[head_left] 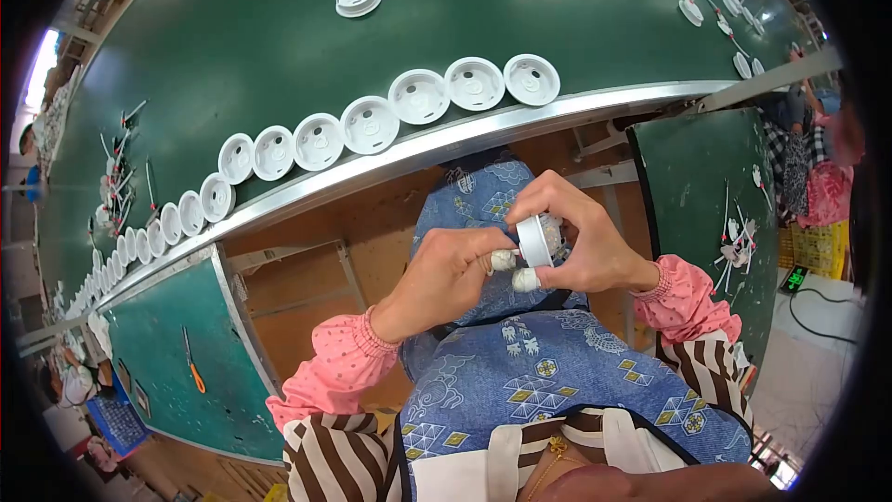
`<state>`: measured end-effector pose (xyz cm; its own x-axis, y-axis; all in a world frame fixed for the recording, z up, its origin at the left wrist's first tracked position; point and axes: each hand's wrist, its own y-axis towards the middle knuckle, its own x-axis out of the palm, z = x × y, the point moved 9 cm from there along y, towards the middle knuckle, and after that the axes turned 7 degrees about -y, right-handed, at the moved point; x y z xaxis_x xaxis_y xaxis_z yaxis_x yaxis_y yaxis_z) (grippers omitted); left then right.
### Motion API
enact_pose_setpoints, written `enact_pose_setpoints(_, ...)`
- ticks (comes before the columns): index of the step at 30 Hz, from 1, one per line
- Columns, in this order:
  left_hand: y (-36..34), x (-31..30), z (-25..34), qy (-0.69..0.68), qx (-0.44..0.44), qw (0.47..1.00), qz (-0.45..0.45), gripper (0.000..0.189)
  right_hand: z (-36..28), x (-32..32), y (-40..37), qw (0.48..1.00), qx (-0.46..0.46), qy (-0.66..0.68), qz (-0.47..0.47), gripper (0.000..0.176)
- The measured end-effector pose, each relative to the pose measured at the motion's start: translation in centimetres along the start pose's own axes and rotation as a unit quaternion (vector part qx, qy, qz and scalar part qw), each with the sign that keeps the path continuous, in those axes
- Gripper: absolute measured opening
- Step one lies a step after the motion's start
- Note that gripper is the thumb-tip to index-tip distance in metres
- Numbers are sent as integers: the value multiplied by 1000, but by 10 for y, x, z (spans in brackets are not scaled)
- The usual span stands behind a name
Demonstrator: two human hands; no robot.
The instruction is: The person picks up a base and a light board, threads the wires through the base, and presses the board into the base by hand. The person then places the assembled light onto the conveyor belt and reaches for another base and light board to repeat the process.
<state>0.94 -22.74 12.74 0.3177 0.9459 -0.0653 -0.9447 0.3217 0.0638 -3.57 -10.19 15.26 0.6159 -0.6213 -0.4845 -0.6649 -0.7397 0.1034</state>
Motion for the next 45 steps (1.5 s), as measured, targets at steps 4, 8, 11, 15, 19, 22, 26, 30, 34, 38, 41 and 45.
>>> enact_pose_setpoints(4, -5, -2, -9, -39, -4, 998, 46, 19, 16, 8, 2, 994, 63, 89, -10, 52)
enact_pose_setpoints(8, -20, 4, -23, -58, -51, 995, 68, 20, 28, 15, 6, 988, 83, 128, -32, 54)
enact_pose_setpoints(11, -14, -3, -29, -54, -40, 996, 61, 23, 31, 20, 7, 988, 92, 118, -48, 54)
enact_pose_setpoints(15, -12, -5, -31, -58, 7, 994, 89, 20, 41, 28, 1, 964, 167, 198, -50, 54)
enact_pose_setpoints(19, -23, -2, -29, -71, -68, 992, 83, 18, 46, 33, -1, 952, 178, 250, -23, 55)
enact_pose_setpoints(22, -29, -2, -28, -64, -68, 993, 72, 18, 41, 39, -2, 950, 172, 261, -16, 56)
enact_pose_setpoints(26, -23, -7, -33, -42, -10, 997, 66, 22, 47, 47, -12, 943, 202, 265, -25, 57)
enact_pose_setpoints(30, -24, -5, -40, -44, 35, 996, 72, 20, 41, 45, -14, 970, 171, 171, -15, 56)
enact_pose_setpoints(34, -26, -17, -22, 179, 151, 970, 61, 19, -1, 27, -2, 993, 26, -105, 43, 59)
enact_pose_setpoints(38, -27, -34, -2, 157, 80, 978, 112, 38, -18, 27, 3, 980, 0, -178, 84, 70)
enact_pose_setpoints(41, -31, -11, -16, 68, -63, 989, 117, 60, -28, 34, 9, 966, -38, -239, 88, 79)
enact_pose_setpoints(45, -37, -6, -37, -208, -36, 963, 166, 59, -47, 29, 17, 965, -94, -238, 61, 81)
